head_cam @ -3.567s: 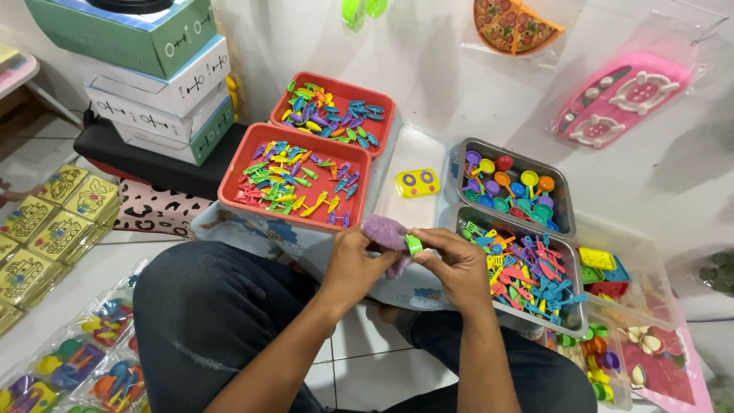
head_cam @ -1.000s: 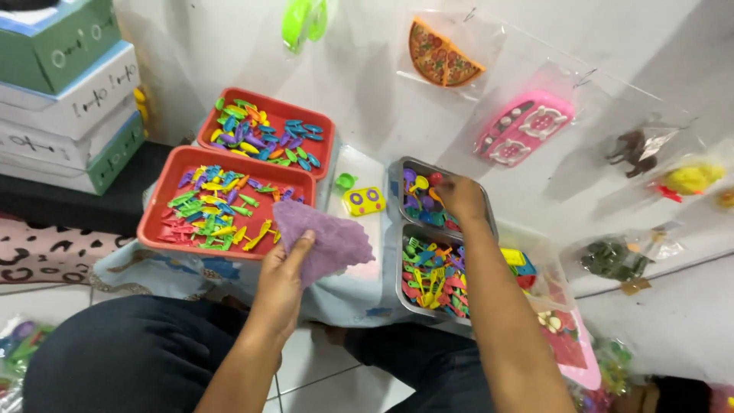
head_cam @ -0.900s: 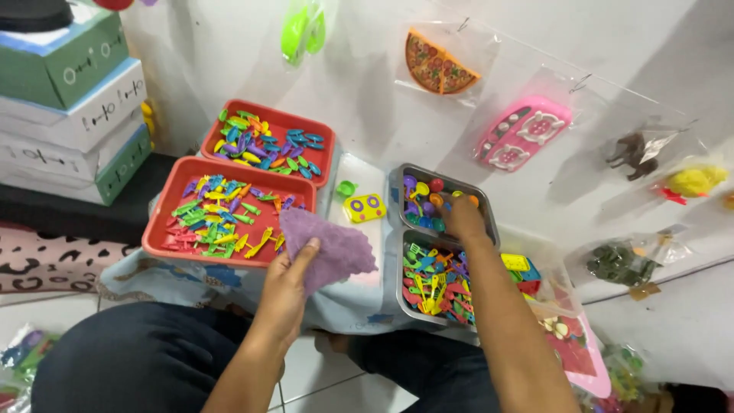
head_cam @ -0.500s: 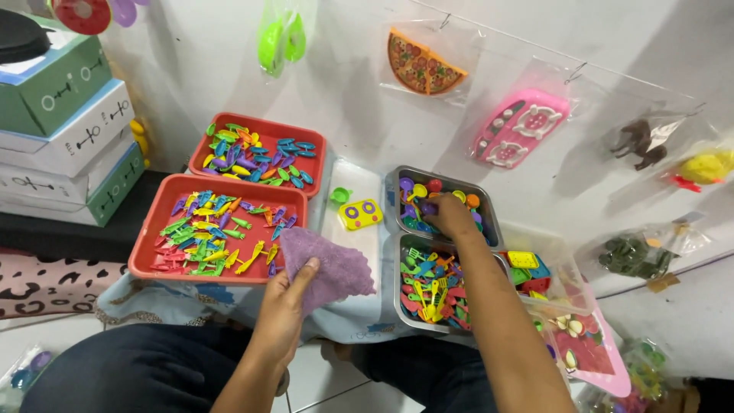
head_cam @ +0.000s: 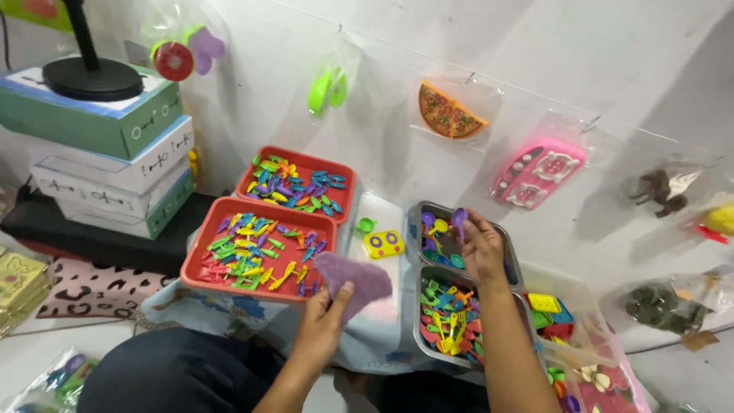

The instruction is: Sorting and cleaning small plastic toy items like letters and utensils into trays.

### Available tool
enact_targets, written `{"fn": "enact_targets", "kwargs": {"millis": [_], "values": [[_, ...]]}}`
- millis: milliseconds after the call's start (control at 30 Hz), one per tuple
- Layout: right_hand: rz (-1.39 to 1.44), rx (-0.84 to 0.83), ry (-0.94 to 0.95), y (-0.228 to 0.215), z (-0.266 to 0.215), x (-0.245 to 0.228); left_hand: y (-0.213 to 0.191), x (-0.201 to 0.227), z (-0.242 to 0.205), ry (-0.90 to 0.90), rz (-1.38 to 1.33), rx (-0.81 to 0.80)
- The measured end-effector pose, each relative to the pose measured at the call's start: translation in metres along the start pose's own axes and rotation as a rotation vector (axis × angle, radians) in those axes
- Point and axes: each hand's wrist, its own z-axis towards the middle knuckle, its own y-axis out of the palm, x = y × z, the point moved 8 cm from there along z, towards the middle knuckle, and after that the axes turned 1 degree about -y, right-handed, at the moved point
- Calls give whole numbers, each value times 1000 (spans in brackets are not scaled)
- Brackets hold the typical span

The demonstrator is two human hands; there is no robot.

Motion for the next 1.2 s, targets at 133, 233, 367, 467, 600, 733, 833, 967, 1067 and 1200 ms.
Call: {"fn": "enact_targets", "kwargs": {"millis": [133, 233, 367, 467, 600, 733, 833, 967, 1067, 1200], "values": [[377, -317, 109, 106, -76, -21, 11, 14, -8, 351, 17, -117], [266, -436, 209, 158, -124, -24, 16, 34, -25, 481, 33, -185], [135, -495, 181, 201, -166, -34, 16, 37, -36, 484, -126, -469], [-122, -302, 63, 189, -174, -41, 25, 32, -43, 468, -117, -730], [-349, -250, -19, 183, -185, -45, 21, 12, -21, 518, 176, -454], [-695, -201, -218, 174, -191, -54, 13, 17, -13, 717, 293, -193], [-661, -190, -174, 175, -195, -50, 5, 19, -14, 723, 285, -67], [-558, -212, -68, 185, -199, -48, -5, 20, -13, 679, 290, 107], [-571, -176, -137, 183, -199, -47, -12, 9, -5, 584, 209, 161], [-456, -52, -220, 167, -196, -46, 7, 39, -29, 662, 206, 114]]}}
